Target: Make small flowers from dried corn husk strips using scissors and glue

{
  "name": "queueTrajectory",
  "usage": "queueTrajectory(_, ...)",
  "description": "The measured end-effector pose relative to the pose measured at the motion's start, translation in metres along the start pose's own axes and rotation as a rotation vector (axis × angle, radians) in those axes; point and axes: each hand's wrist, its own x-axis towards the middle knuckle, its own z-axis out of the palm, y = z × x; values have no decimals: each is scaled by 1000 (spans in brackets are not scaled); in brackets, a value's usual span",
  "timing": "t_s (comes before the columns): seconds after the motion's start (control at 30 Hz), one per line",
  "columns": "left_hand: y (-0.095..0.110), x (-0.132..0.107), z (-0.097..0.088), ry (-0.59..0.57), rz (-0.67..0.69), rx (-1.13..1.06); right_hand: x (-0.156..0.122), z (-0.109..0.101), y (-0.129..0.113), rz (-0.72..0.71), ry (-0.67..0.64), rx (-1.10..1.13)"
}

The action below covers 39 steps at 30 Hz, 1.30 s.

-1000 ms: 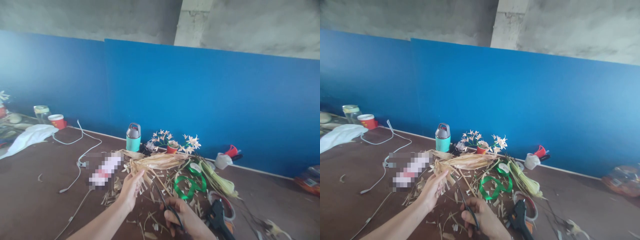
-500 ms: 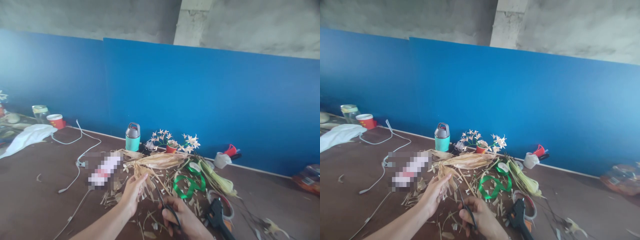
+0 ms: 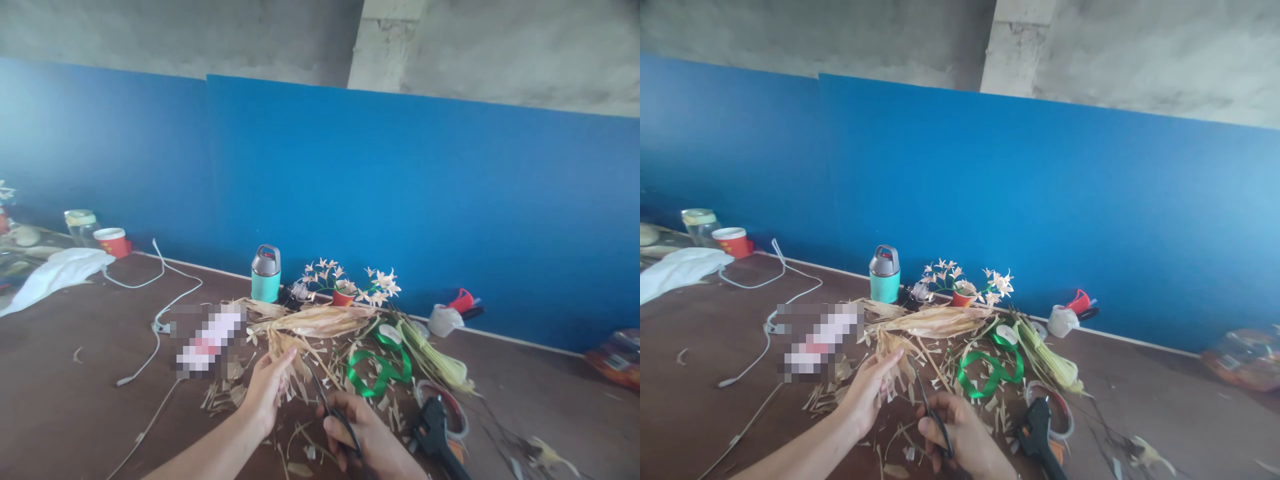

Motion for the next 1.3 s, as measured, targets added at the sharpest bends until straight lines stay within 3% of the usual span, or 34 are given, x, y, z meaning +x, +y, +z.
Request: queueTrajectory(1.3, -2, 1, -1, 7, 29, -34, -2, 1, -4, -1, 11, -94)
